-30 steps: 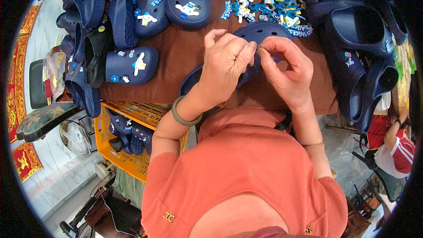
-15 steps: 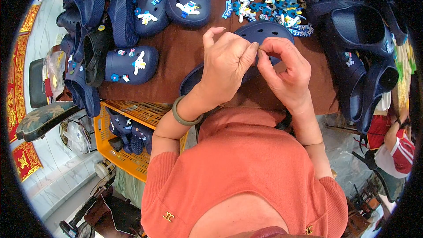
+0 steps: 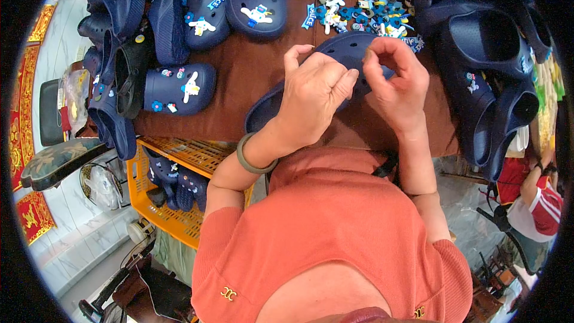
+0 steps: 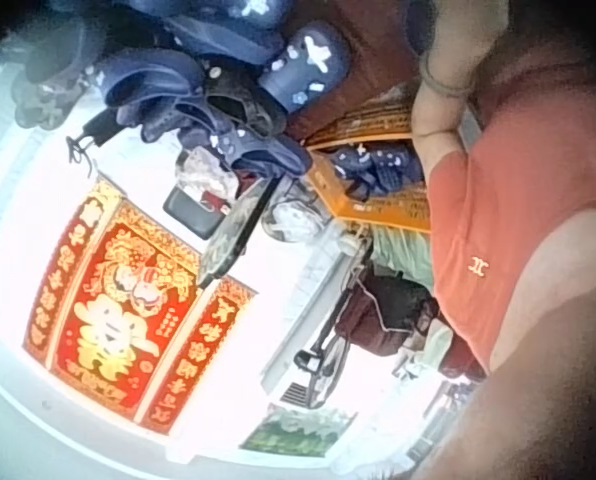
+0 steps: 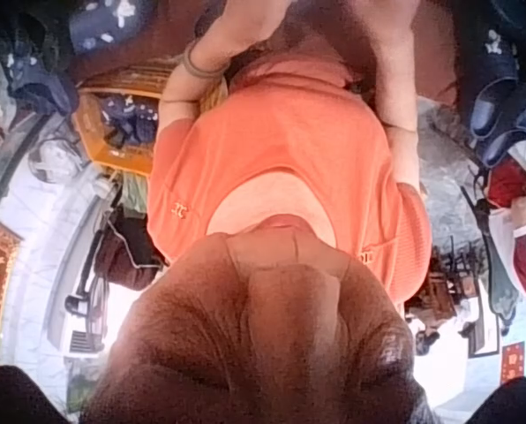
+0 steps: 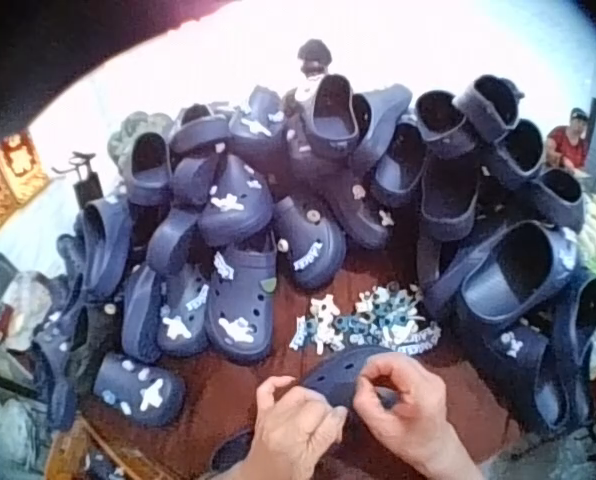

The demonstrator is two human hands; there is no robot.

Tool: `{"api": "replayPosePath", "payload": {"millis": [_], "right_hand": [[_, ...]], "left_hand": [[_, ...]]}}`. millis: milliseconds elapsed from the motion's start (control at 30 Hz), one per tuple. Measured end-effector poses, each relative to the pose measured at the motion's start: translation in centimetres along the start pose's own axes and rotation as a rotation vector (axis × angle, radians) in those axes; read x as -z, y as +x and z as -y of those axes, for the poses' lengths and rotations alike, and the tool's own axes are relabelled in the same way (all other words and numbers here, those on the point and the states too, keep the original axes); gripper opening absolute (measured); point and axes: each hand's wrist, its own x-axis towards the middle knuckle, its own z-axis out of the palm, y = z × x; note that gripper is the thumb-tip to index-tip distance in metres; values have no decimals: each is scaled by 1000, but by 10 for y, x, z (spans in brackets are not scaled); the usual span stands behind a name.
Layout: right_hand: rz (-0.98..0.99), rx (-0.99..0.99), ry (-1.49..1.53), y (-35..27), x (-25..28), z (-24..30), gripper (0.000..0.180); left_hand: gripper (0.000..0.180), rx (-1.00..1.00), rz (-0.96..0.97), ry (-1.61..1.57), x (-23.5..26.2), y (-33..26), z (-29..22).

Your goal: Attaching decorative charms to the ventilation holes of rubber clogs.

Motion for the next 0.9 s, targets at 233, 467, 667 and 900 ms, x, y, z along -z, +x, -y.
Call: {"api": "replayPosePath", "payload": {"millis": [233,467,667,900], "right_hand": [[3,-203,239,-6,10,14,12],[124,-142,418,-6,4,18,15],[127,17,188,-9,1,17,17],[88,191,64,-10,-3,17,18]], "left_hand": [[35,269,110,-344,5,0,4],[34,305,123,-387,5,1,6],[29,200,40,-224,3,0,8],[20,65,-38,-46,3,1,7]]}}
